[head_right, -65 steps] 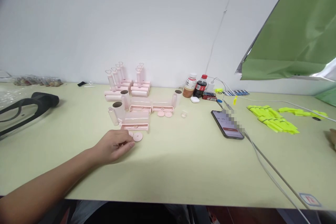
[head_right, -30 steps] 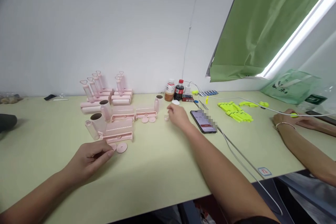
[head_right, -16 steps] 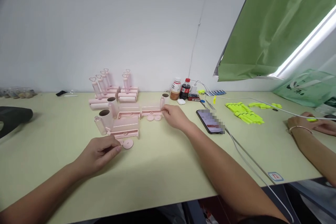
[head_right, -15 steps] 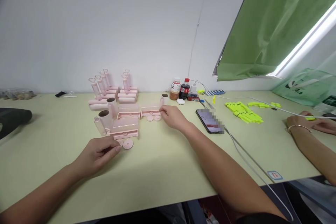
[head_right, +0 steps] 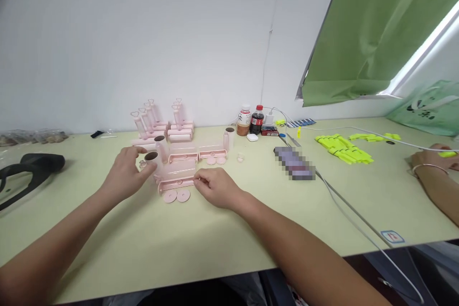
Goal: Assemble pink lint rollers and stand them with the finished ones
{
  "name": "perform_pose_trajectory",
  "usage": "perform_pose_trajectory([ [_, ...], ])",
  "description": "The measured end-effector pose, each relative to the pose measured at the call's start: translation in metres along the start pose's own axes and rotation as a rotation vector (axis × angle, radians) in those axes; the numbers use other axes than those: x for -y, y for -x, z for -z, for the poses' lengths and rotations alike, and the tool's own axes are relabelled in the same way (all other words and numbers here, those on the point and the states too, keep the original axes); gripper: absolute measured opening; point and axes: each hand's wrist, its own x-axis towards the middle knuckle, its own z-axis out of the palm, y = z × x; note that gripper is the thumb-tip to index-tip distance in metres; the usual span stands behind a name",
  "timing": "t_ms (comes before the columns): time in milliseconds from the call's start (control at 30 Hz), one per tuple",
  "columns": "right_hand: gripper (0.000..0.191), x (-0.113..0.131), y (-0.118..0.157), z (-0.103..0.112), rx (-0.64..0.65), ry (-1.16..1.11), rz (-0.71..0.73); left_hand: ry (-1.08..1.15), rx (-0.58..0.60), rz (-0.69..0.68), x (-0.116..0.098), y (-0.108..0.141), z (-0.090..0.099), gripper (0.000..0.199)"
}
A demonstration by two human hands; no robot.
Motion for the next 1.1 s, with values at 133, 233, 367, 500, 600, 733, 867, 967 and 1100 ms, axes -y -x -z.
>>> perform_pose_trajectory([
  [133, 0.015, -0.016, 0.005, -0.006, 0.047, -0.073, -0.041, -0.114, 0.16, 0.071, -0.01, -0.019, -0.002, 0.053],
  [233, 0.015, -0.024, 0.004, -0.009, 0.046, -0.122, -0.117, -0.194, 0.233, 0.051, -0.013, -0.029, -0.002, 0.048],
  [367, 0.016, -0.03, 0.002, -0.012, 0.039, -0.165, -0.178, -0.289, 0.208, -0.006, -0.013, -0.042, 0.007, 0.039],
  [500, 0.016, -0.033, 0.0, -0.012, -0.007, -0.206, -0.195, -0.208, -0.083, -0.063, -0.022, -0.045, 0.034, 0.034],
  [600, 0.027, -0.035, -0.001, -0.011, 0.011, -0.327, -0.176, 0.167, -0.472, -0.122, -0.042, -0.027, 0.046, 0.031],
  [733, 0.09, -0.031, 0.002, -0.01, 0.022, -0.457, -0.009, 0.672, -0.484, -0.152, -0.074, 0.018, 0.02, 0.024],
  [867, 0.098, -0.017, 0.008, -0.004, -0.177, -0.459, 0.257, 0.895, -0.015, -0.156, -0.081, 0.048, -0.027, 0.027],
  [967, 0.063, -0.01, 0.01, 0.002, -0.254, -0.375, 0.291, 0.707, 0.225, -0.203, -0.07, 0.05, -0.039, 0.031],
  [1100, 0.042, -0.011, 0.008, 0.007, -0.358, -0.343, 0.156, 0.147, 0.346, -0.287, -0.06, 0.045, -0.033, 0.031],
])
